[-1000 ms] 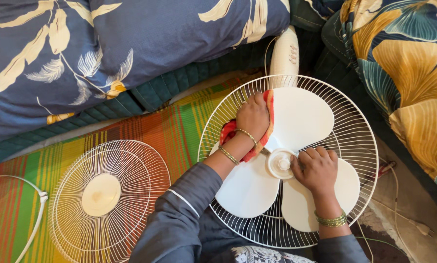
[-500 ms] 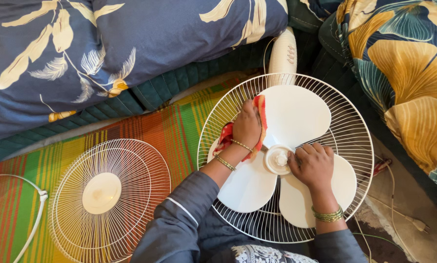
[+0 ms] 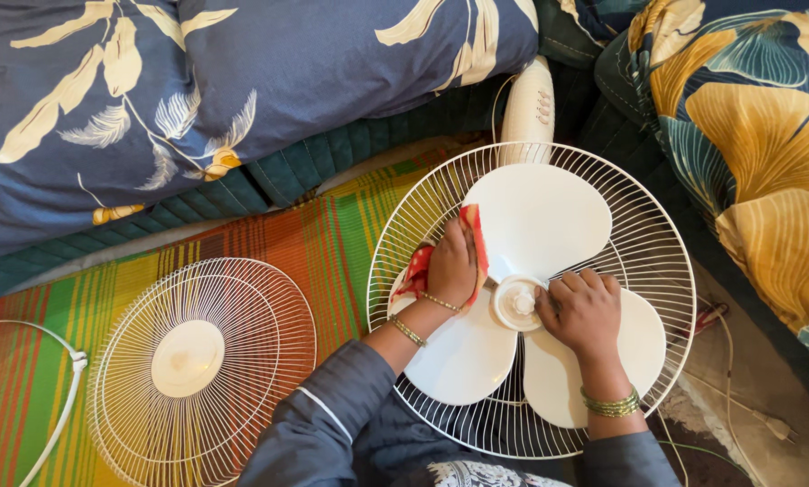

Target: The person wipes the fan blades with a cloth, then attaches the blades to the fan motor. They place the front wire cage over the blades and secure it by tightening the central hub nut with their hands.

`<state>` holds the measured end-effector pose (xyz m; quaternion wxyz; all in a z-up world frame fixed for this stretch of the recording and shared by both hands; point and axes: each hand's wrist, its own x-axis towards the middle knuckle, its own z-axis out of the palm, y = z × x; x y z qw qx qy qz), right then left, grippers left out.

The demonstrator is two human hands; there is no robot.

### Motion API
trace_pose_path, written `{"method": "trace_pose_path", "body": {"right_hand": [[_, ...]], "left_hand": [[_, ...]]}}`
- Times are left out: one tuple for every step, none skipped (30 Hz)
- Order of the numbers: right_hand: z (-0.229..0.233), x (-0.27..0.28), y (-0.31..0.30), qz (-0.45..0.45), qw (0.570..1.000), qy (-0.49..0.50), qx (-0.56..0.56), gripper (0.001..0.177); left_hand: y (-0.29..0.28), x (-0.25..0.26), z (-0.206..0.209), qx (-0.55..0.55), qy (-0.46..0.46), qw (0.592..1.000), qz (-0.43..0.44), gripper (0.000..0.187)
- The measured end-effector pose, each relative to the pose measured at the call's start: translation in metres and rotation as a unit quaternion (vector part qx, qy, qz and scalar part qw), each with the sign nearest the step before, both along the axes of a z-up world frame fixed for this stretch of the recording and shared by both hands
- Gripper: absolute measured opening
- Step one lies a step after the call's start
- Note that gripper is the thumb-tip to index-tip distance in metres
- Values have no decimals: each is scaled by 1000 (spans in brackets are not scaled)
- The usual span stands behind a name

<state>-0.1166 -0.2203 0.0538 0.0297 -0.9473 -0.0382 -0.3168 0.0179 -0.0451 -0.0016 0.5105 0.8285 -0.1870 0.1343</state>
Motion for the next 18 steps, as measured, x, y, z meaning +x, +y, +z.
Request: {"method": "trace_pose_path", "body": {"right_hand": [[0,1,0,5,1000,-3,-4,27],[1,1,0,3,1000,0,-5,28],[1,1,0,1,1000,4,-6,28],[2,1,1,0,1000,7,-6,28],[2,0,1,-1,1000,10,-5,28],[2,1,1,-2,1000,11,-4,29],[2,1,2,-3,1000,13,-3,29],[1,1,2,-5,1000,10,-4,29],[0,0,2,-7,1000,6,-5,29],[-1,1,2,-8,1000,2,-5,29],[-2,1,1,-14,1000,4,-6,29],[-4,0,1,-20,1000,8,-5,30],[-5,0,1,-27,1000,11,-5,30],[-7,0,1,-31,999,13,-9,30],[-8,0,0,-35,999,15,-12,30],[-10,-2,-1,-39,999,18,-16,30],[-12,-4,-2,-35,999,13,-6,29],[-13,-5,-2,-30,1000,6,3,28]], "left_hand": [[1,-2,-3,7,4,1000,0,21],[2,-4,-6,13,7,1000,1,21],[3,-7,-9,20,11,1000,1,21],[5,-11,-12,42,-5,999,-5,20],[6,-17,-15,65,-21,998,-11,18],[8,-22,-15,87,-37,995,-16,17],[10,-29,-14,94,-60,994,-21,17],[12,-38,-12,100,-83,991,-25,19],[13,-49,-9,107,-105,988,-29,21],[15,-60,-5,130,-112,984,-46,16],[15,-72,-1,152,-119,979,-62,10],[17,-80,4,175,-124,973,-79,6],[20,-86,9,168,-130,974,-78,9],[23,-93,12,161,-135,974,-78,13],[26,-96,15,154,-140,975,-79,19],[28,-96,15,163,-151,971,-83,20],[31,-92,15,172,-162,968,-87,21],[33,-87,15,180,-174,964,-90,22]]}}
